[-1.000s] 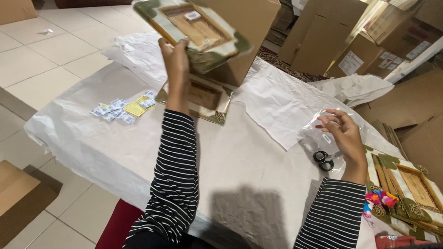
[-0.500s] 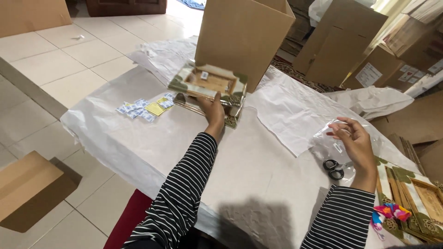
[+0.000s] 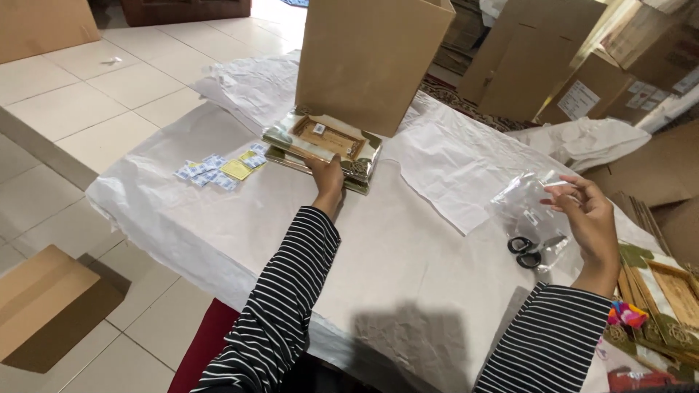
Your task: The person is cleaning the glass and frame of a picture frame using a cloth, then applying small decorative stickers to the frame.
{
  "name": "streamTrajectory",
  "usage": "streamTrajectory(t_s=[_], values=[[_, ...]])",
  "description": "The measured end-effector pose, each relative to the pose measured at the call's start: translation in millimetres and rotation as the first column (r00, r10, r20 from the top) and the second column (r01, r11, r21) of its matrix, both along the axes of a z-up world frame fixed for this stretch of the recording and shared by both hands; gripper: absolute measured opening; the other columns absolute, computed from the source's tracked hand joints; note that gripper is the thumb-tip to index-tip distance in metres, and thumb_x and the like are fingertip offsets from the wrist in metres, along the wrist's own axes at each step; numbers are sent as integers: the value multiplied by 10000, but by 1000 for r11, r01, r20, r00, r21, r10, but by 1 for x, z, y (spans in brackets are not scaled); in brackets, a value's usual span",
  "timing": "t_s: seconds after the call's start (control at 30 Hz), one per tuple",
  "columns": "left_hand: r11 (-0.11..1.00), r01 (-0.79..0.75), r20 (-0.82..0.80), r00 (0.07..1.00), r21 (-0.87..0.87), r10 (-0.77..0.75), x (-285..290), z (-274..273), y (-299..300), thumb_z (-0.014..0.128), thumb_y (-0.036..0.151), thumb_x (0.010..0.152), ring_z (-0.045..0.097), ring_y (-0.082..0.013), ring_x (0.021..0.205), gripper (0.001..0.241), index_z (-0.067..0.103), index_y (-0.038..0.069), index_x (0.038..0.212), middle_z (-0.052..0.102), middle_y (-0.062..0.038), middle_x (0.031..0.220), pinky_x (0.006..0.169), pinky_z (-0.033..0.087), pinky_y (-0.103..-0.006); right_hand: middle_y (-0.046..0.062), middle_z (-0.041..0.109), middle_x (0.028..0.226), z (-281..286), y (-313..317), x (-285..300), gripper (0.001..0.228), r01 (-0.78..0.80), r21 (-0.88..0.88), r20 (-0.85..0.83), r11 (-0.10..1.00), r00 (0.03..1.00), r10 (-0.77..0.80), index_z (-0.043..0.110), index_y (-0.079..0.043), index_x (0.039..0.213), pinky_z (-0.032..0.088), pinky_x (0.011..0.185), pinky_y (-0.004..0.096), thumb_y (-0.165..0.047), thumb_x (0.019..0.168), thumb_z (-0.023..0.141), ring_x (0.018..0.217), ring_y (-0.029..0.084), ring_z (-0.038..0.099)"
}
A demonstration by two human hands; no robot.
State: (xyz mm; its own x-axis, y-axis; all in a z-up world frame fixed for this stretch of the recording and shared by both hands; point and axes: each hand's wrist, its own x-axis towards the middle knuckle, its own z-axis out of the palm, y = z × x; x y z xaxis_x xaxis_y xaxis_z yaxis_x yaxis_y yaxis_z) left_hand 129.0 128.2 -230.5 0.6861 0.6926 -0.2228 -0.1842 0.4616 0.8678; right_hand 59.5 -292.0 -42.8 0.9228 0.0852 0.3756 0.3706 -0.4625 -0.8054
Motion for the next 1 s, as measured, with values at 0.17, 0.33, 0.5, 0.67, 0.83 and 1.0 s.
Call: streamTrajectory(t_s=[0.17, 0.33, 0.5, 0.67, 0.83, 1.0], values=[[999, -13, 105, 994, 44, 9, 8, -21, 0, 690, 93, 888, 406, -275, 1406, 812, 143, 21, 1484, 343, -194, 1569, 1173, 320, -329, 124, 674, 1206, -2, -30, 4, 434, 53, 30, 46, 998, 997, -55, 541, -31, 1406, 559, 934, 307, -215, 1030, 654, 1003, 220, 679], [947, 92, 343, 939, -308, 20, -34, 26, -10, 697, -138, 744, 711, -267, 886, 567, 345, 113, 1111, 632, -225, 1168, 598, 659, -420, 160, 682, 1201, -24, -88, 23, 418, 57, 167, 119, 984, 990, -77, 541, -58, 1375, 582, 922, 248, -259, 1038, 687, 967, 209, 705], [824, 77, -38, 997, 561, -67, -19, -28, 32, 791, 306, 849, 716, -146, 879, 364, 647, 110, 1119, 760, -73, 1043, 665, 580, -322, 113, 739, 1067, -29, -123, 24, 319, 72, 382, 162, 921, 976, -144, 621, -95, 1263, 593, 812, 221, -238, 991, 708, 845, 162, 721], [312, -19, -3, 998, 950, 70, -11, -78, 85, 785, 406, 1101, 745, -355, 921, 361, 818, 49, 1051, 793, -157, 979, 742, 532, -489, 15, 721, 955, -67, -188, 49, 291, 349, 351, 164, 869, 890, -424, 671, -137, 1115, 532, 651, 197, -297, 903, 790, 776, 97, 704], [194, -294, 252, 944, 936, 212, -11, -68, 86, 830, 168, 1154, 752, -326, 822, 204, 747, 8, 1058, 796, -167, 983, 635, 525, -451, 3, 596, 845, -98, -216, 51, 352, 759, 182, 308, 625, 560, -769, 695, -133, 966, 513, 769, 338, -412, 795, 826, 776, 156, 606], [44, -248, 251, 965, 968, -79, -35, -36, 21, 708, 58, 1249, 610, -403, 685, 269, 556, 16, 1031, 645, -153, 806, 636, 398, -514, 299, 90, 1653, -113, -211, 16, 923, 993, -116, -16, 36, 34, -999, 294, -48, 1576, 121, 1196, 657, -467, 928, 800, 1526, 510, 47]])
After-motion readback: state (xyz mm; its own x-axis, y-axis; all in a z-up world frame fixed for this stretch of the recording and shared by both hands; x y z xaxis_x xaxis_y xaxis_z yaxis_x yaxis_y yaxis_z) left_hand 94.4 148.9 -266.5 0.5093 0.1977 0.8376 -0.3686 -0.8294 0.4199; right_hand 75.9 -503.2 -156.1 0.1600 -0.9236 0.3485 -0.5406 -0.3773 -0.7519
